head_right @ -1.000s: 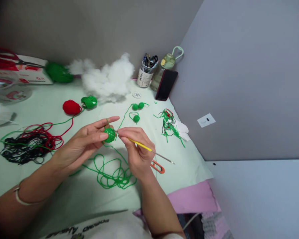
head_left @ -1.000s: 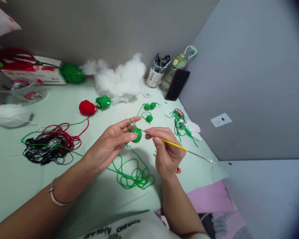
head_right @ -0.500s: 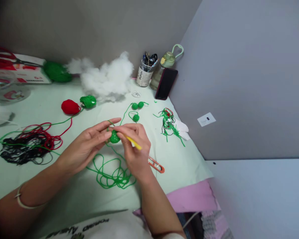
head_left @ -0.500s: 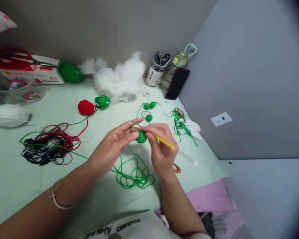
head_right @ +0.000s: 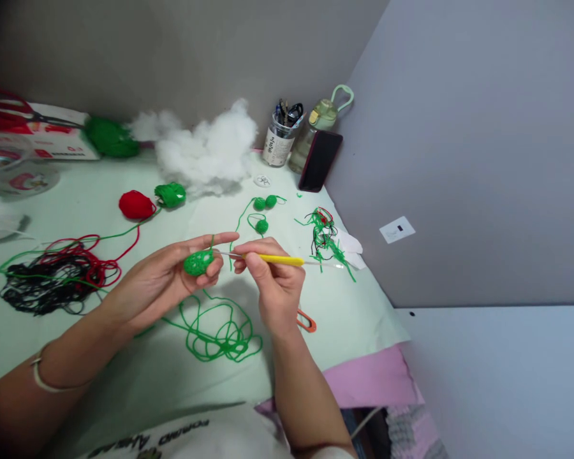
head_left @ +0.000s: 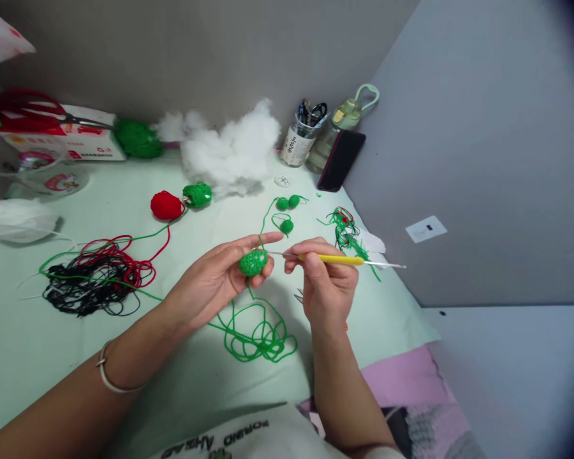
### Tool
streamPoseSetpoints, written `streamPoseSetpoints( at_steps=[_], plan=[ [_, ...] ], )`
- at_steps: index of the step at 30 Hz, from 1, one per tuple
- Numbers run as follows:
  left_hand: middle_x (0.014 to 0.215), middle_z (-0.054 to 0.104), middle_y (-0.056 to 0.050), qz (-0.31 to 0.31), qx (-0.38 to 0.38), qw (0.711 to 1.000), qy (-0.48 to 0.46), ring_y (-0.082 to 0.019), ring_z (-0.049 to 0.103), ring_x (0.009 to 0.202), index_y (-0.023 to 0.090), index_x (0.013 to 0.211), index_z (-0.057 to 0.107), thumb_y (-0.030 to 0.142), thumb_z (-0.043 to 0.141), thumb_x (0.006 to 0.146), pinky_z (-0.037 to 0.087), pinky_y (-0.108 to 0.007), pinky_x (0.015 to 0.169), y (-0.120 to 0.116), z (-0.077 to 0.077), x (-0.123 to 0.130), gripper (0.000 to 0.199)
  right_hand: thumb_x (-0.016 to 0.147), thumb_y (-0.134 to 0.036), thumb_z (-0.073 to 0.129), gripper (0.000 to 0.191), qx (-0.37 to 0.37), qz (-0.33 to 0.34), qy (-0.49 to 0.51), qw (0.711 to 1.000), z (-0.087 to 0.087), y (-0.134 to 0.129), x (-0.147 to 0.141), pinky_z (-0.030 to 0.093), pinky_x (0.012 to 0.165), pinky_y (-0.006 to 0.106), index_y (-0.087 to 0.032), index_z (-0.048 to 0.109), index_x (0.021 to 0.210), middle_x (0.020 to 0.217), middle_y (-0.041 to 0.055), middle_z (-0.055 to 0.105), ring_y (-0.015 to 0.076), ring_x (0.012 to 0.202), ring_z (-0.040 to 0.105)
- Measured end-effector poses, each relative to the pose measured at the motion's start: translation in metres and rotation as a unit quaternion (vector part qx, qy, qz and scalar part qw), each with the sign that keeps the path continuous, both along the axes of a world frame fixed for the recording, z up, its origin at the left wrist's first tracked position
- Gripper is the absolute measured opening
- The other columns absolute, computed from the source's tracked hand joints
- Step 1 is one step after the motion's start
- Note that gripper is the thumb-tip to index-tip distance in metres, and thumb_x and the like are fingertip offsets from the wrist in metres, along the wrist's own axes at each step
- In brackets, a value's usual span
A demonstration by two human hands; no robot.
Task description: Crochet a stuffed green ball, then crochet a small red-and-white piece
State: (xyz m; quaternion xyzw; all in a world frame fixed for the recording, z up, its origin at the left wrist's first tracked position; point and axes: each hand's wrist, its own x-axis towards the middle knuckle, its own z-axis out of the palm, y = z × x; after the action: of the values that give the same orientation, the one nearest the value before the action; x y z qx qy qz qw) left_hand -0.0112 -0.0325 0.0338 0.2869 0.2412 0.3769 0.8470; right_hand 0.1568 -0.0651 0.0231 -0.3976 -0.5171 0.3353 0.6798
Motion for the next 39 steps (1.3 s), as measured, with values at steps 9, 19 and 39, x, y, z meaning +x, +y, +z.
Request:
streamPoseSetpoints(
  at_steps=[9,19,39],
  plan=[
    [0.089,0.069,-0.005,-0.004,0.051,0.998,0.044,-0.013,0.059,0.083,0.016,0.13,0.071,0.029,0.059,0.1,0.047,-0.024,0.077,0.0002,0.0011,-0.0005,0.034,0.091,-0.03,0.071,0.012,-0.071,0.045,0.121,0.989,0.0018,0.002,0.0018,0.052,0.059,0.027,-0.025,0.081,0.088,0.083,0.002,0.071,0.012,0.064,0.063],
    [0.11,0.07,-0.003,0.002,0.068,0.994,0.088,-0.016,0.06,0.106,0.026,0.141,0.061,0.035,0.064,0.098,0.041,-0.028,0.098,-0.0019,0.0012,0.0007,0.044,0.093,-0.027,0.069,0.012,-0.049,0.042,0.115,0.991,0.0007,0.0038,0.002,0.053,0.062,0.027,-0.025,0.081,0.091,0.085,0.0017,0.071,0.0118,0.068,0.063],
    [0.109,0.058,-0.001,-0.002,0.128,0.983,0.129,-0.016,0.057,0.103,0.032,0.139,0.063,0.023,0.078,0.085,0.043,-0.03,0.094,0.0012,-0.0072,-0.0052,0.056,0.094,-0.027,0.068,0.013,-0.053,0.048,0.107,0.992,0.0011,0.002,0.0035,0.05,0.062,0.027,-0.025,0.079,0.089,0.082,0.0004,0.069,0.0116,0.067,0.062]
  ],
)
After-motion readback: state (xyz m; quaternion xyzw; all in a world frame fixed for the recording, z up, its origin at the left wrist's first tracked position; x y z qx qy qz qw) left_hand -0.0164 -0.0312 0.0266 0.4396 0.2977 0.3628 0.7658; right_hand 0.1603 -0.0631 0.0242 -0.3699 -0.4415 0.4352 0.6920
